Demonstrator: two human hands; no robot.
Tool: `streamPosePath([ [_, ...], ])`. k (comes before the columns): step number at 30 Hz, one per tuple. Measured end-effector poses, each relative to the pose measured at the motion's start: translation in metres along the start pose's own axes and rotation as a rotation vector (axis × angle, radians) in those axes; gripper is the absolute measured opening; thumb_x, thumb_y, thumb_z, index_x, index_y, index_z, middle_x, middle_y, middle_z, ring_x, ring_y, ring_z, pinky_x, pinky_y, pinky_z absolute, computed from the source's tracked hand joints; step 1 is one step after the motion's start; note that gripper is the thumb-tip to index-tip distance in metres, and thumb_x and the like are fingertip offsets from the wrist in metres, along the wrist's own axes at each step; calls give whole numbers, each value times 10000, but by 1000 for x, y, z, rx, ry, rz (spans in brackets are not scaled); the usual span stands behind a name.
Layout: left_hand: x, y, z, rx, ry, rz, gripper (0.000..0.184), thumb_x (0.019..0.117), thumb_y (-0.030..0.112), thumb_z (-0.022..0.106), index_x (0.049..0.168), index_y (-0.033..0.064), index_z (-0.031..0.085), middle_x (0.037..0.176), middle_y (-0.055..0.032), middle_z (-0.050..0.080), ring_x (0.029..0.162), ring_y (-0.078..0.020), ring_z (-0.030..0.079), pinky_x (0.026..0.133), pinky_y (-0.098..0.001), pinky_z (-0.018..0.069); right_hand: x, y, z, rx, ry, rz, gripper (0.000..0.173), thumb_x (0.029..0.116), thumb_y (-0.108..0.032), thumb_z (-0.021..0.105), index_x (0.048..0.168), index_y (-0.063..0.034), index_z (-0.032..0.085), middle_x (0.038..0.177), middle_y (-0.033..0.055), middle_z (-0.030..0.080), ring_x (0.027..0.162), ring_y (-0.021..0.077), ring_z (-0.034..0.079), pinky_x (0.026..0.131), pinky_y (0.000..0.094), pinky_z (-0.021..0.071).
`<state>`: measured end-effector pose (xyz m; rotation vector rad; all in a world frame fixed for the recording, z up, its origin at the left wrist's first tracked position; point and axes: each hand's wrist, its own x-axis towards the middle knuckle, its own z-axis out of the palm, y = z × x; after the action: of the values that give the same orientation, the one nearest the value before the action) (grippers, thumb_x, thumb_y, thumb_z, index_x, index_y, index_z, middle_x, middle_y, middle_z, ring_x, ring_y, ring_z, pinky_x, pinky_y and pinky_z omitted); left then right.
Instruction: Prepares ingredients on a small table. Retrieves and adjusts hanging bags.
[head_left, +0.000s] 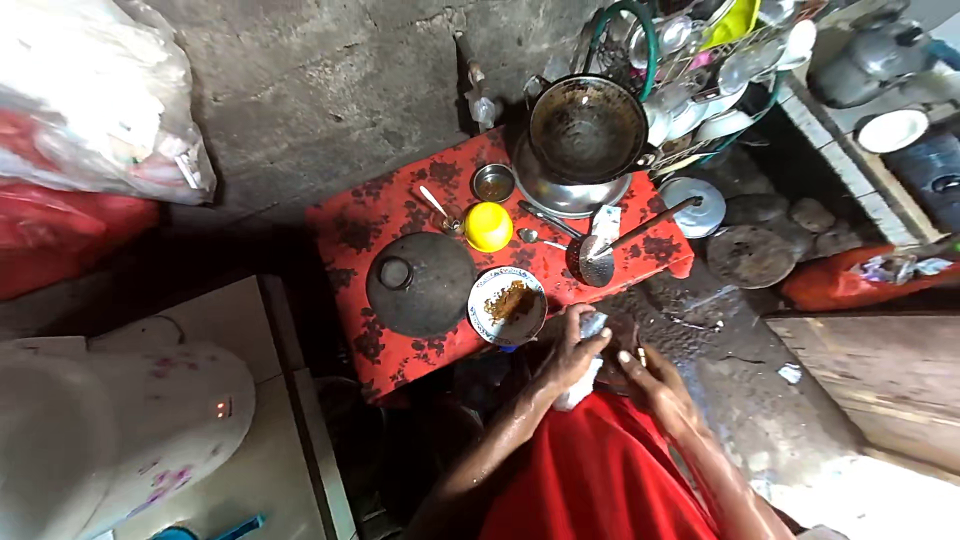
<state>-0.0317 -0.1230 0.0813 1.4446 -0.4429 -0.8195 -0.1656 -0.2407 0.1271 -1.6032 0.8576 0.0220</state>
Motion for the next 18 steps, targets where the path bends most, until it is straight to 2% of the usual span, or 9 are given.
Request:
streamPosePath([
  [1, 2, 8, 12, 8, -56, 0, 498, 1005, 228, 601, 1391, -50, 453, 1304, -201, 600, 1191, -209, 608, 1035, -386, 515, -9, 3, -10, -6, 54, -11, 447, 981, -407, 643, 1287, -81, 628, 934, 58, 713, 719, 156, 678, 637, 361, 600],
  [3, 6, 24, 33, 24, -192, -26, 487, 1036, 265, 560, 1382, -53, 435, 1278, -201, 595, 1146, -190, 613, 999, -362, 522, -21, 13, -25, 55, 178, -11, 382, 968, -351, 668, 1225, -69, 638, 807, 62, 666, 559, 160, 589, 481, 340, 518],
  [5, 9, 43, 49, 108, -319, -93, 492, 1079, 326, 477, 1413, -32, 441, 1311, -200, 597, 1167, -190, 616, 1021, -372, 512, -28, 22, -38, 190, 256, 20, 295, 968, -304, 663, 1139, -64, 648, 716, 47, 608, 478, 135, 488, 419, 311, 433],
  [7, 16, 58, 68, 277, -335, -89, 437, 1094, 338, 423, 1370, 28, 562, 1307, -150, 634, 1183, -179, 619, 1036, -388, 506, -35, 28, -53, 264, 330, 8, 252, 965, -284, 666, 1057, -51, 640, 693, 36, 596, 480, 130, 496, 430, 313, 451],
  [10, 33, 56, 100, 360, -373, -46, 412, 1073, 315, 427, 1393, 156, 632, 1525, -85, 505, 1412, -213, 465, 1163, -458, 407, -44, 30, -87, 275, 423, -63, 261, 972, -280, 667, 1060, -34, 659, 745, 35, 645, 563, 144, 590, 507, 334, 531],
  [12, 46, 50, 123, 228, -380, -63, 415, 1064, 245, 427, 1426, 129, 593, 1464, -79, 563, 1318, -210, 553, 1086, -457, 490, -48, 33, -115, 280, 444, -111, 283, 965, -272, 685, 1103, -26, 670, 825, 49, 696, 663, 154, 665, 593, 346, 590],
  [14, 58, 50, 148, 302, -352, -25, 417, 1026, 216, 525, 1420, 88, 571, 1351, -117, 625, 1183, -219, 628, 997, -440, 540, -52, 36, -144, 299, 471, -149, 306, 953, -276, 703, 1133, -29, 675, 869, 54, 715, 731, 156, 696, 663, 351, 615],
  [16, 61, 56, 178, 340, -318, 20, 382, 994, 195, 624, 1344, 47, 588, 1186, -111, 671, 1051, -186, 665, 915, -390, 575, -57, 42, -172, 340, 495, -176, 290, 949, -271, 712, 1123, -42, 675, 841, 38, 696, 701, 142, 670, 635, 337, 593],
  [18, 61, 57, 211, 218, -338, 36, 296, 986, 138, 629, 1256, 18, 619, 1096, -88, 688, 981, -159, 667, 857, -348, 581, -62, 51, -199, 426, 489, -207, 257, 962, -237, 697, 1119, -34, 669, 832, 49, 687, 670, 152, 645, 597, 340, 564],
])
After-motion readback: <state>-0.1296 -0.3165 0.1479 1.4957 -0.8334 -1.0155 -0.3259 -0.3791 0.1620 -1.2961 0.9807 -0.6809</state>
